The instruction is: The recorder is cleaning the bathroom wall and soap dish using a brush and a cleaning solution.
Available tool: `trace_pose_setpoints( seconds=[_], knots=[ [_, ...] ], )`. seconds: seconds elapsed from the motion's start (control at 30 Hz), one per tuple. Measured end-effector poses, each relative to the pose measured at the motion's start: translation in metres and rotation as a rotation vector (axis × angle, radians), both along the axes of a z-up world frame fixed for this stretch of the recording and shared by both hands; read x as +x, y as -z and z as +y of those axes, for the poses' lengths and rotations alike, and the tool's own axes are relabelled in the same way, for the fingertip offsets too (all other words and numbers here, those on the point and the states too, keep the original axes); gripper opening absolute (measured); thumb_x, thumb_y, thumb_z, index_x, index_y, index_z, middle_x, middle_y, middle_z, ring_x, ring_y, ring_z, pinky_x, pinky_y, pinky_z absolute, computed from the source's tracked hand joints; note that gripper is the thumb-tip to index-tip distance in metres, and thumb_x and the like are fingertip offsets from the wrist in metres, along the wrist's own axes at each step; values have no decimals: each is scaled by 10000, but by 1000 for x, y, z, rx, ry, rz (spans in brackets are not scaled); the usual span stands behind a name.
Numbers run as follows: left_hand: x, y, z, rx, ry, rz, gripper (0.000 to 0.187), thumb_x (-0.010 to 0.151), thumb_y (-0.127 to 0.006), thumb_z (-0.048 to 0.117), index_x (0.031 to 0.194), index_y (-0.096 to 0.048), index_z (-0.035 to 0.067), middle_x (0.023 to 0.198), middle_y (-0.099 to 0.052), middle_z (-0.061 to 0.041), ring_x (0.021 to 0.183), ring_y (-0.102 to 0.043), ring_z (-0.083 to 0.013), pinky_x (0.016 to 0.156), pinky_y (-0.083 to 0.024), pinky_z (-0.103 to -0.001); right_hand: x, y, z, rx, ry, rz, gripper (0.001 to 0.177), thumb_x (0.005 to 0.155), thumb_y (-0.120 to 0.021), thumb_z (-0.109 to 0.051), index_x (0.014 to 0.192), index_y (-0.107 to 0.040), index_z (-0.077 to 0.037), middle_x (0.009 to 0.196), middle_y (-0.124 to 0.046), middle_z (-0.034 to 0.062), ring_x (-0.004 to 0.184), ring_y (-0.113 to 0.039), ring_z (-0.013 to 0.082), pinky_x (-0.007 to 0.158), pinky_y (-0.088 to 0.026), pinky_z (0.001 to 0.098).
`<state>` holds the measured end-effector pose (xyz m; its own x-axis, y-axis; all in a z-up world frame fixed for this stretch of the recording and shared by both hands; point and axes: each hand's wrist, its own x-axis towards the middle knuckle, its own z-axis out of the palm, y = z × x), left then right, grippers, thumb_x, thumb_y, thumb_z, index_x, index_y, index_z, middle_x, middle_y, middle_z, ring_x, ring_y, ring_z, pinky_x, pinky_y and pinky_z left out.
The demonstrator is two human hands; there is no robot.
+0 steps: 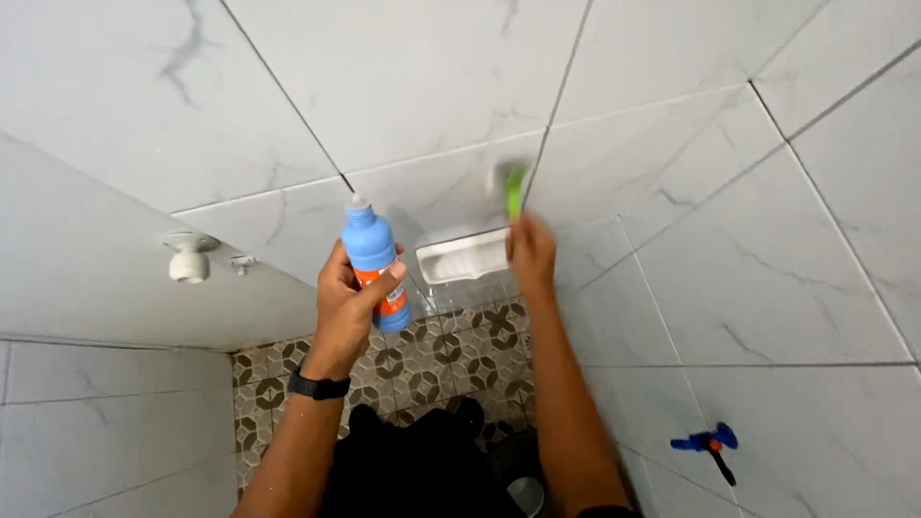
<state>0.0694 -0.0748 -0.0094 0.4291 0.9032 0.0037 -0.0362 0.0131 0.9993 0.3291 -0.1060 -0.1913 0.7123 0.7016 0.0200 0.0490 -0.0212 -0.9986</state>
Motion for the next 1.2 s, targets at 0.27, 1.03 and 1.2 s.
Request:
trace_pose_setpoints(
  seconds=[0.27,1.03,1.2],
  knots=[
    [-4,22,8,-59,-28,17,405,864,-775,127,1219,-586,76,1113,-731,-80,1008,-715,-154,894,-608,-358,-46,1,-47,-104,118,304,324,1053,-549,-177,1359,-517,-75,776,-601,6,539,-523,84,420,-427,240],
    [-76,44,58,-122,172,83,363,880,-753,153,1198,-596,77,1064,-720,-55,927,-704,-144,796,-602,-339,-155,30,60,-181,399,415,550,1090,-287,-184,1637,-335,-155,1113,-576,368,639,-469,205,567,-446,425],
    [-98,61,52,-74,261,59,325,970,-705,190,1237,-574,58,1094,-690,-52,970,-679,-141,851,-579,-334,-185,68,68,-30,463,30,497,1100,-320,-158,1586,-355,-60,1504,-500,232,1169,-629,275,986,-556,391]
  ],
)
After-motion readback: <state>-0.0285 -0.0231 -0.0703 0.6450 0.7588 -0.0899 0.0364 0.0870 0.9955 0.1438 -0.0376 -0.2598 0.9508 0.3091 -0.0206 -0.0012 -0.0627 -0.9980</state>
